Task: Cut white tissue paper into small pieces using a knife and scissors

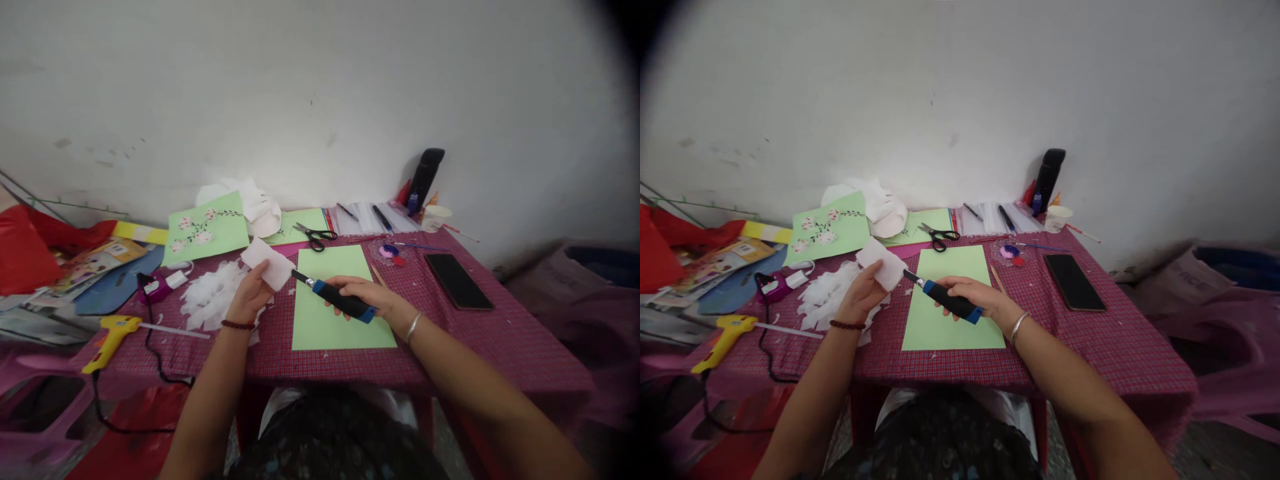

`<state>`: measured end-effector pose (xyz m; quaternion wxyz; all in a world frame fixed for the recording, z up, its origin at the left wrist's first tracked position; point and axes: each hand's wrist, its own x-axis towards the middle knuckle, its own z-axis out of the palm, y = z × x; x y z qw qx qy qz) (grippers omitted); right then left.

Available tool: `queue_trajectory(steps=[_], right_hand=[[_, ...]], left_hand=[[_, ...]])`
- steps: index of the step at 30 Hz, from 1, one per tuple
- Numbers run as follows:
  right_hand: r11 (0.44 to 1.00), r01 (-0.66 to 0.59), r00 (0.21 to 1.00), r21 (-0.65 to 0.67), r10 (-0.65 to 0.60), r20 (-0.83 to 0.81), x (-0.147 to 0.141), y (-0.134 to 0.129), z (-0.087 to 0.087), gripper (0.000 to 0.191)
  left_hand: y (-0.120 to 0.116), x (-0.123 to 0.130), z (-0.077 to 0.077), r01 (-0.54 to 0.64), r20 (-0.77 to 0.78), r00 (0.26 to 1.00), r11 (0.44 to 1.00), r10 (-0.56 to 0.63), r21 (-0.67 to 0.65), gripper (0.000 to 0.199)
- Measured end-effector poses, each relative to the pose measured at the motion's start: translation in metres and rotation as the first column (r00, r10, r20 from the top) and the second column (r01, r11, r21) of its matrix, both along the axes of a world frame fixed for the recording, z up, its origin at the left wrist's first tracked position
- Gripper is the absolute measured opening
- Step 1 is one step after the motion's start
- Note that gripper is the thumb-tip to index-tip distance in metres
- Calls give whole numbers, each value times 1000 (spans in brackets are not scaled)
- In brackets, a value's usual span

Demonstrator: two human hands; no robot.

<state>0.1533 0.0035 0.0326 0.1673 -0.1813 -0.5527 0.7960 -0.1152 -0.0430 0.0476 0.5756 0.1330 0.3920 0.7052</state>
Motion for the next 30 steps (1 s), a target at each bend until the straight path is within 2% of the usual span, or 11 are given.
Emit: queue_trajectory(steps=[9,14,17,21,24,26,30], right_hand=[[1000,5,1000,-16,-5,0,-1,-2,0,40],[1000,-3,1000,-16,3,-15,-2,-1,-3,42],[1000,19,1000,2,-19,-8,-1,1,-4,42],[996,47,999,72,-48,15,4,4,-2,41],[984,44,997,172,-54,54,8,5,2,39],[974,40,994,223,-61,87,10,5,4,39],[959,30,990,281,-66,123,12,5,6,39]], left_hand=[[-2,4,-5,85,-31,996,996,-85,17,11],[-5,14,-4,175,-69,982,984,-174,15,12],[-8,16,-2,184,-79,980,983,-184,-8,13],[-11,8,-2,247,-133,959,968,-251,-46,6],[-13,1,-5,340,-191,923,940,-334,-2,6],[-13,-2,-6,344,-199,921,939,-336,7,12],[-12,-1,-9,300,-172,935,950,-310,-82,16]])
